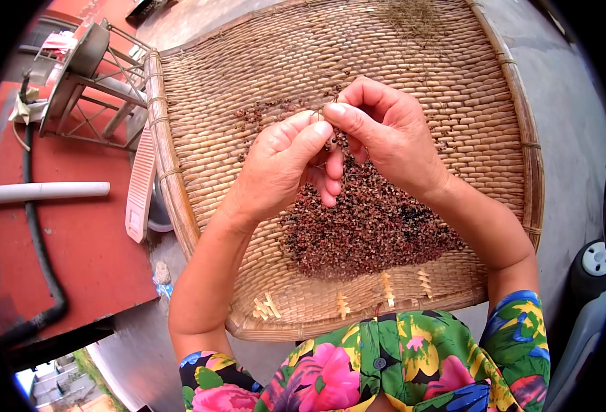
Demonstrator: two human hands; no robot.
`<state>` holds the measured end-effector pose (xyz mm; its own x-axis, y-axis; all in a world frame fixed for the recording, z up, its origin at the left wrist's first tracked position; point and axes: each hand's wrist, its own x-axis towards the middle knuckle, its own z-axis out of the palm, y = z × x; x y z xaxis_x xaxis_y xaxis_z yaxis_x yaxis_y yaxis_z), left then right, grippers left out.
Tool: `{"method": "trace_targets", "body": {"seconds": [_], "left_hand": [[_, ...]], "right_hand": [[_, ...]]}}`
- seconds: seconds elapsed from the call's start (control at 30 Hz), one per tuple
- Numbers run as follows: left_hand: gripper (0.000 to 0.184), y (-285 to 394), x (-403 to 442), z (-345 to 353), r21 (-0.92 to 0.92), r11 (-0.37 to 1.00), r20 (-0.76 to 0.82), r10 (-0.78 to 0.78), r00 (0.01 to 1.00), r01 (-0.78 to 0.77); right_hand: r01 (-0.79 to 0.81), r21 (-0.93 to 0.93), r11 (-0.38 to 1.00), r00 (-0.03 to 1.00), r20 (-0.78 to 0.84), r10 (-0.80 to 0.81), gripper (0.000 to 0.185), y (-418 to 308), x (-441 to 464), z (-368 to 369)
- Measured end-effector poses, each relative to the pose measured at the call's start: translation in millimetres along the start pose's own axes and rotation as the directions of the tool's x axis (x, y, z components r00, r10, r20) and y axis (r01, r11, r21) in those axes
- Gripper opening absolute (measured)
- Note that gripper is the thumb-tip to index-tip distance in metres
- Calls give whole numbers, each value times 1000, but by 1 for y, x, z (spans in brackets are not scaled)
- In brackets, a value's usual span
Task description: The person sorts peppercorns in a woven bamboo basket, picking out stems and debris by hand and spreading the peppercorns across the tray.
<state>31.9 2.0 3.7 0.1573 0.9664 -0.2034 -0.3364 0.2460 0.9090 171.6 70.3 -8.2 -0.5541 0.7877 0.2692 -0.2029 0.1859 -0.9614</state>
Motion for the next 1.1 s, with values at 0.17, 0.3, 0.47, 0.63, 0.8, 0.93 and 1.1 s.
{"method": "trace_targets", "body": {"seconds": [0.17,0.3,0.47,0.63,0.8,0.93,1.1], "left_hand": [[27,-2,-1,-9,19,1000,116,-15,993,12],[30,-2,-2,-6,99,993,97,48,994,-58],[30,-4,-1,-16,137,990,119,9,993,-26],[32,-2,-4,-11,242,970,357,-71,931,-19],[20,-9,-1,-1,427,904,176,-52,983,-29],[32,-9,6,-13,190,974,-25,134,991,-126],[29,-15,10,-8,7,986,-76,166,983,-166]], "right_hand": [[-307,245,920,952,103,290,17,-3,0,1],[-256,199,946,966,79,245,17,-6,-2,2],[-193,86,977,981,45,189,17,3,-1,3],[-207,299,932,971,-55,234,18,7,11,-4],[-216,190,958,974,-29,225,17,0,13,-14],[-182,78,980,983,28,181,16,-2,10,-14],[-168,133,977,985,51,163,17,2,8,-8]]}}
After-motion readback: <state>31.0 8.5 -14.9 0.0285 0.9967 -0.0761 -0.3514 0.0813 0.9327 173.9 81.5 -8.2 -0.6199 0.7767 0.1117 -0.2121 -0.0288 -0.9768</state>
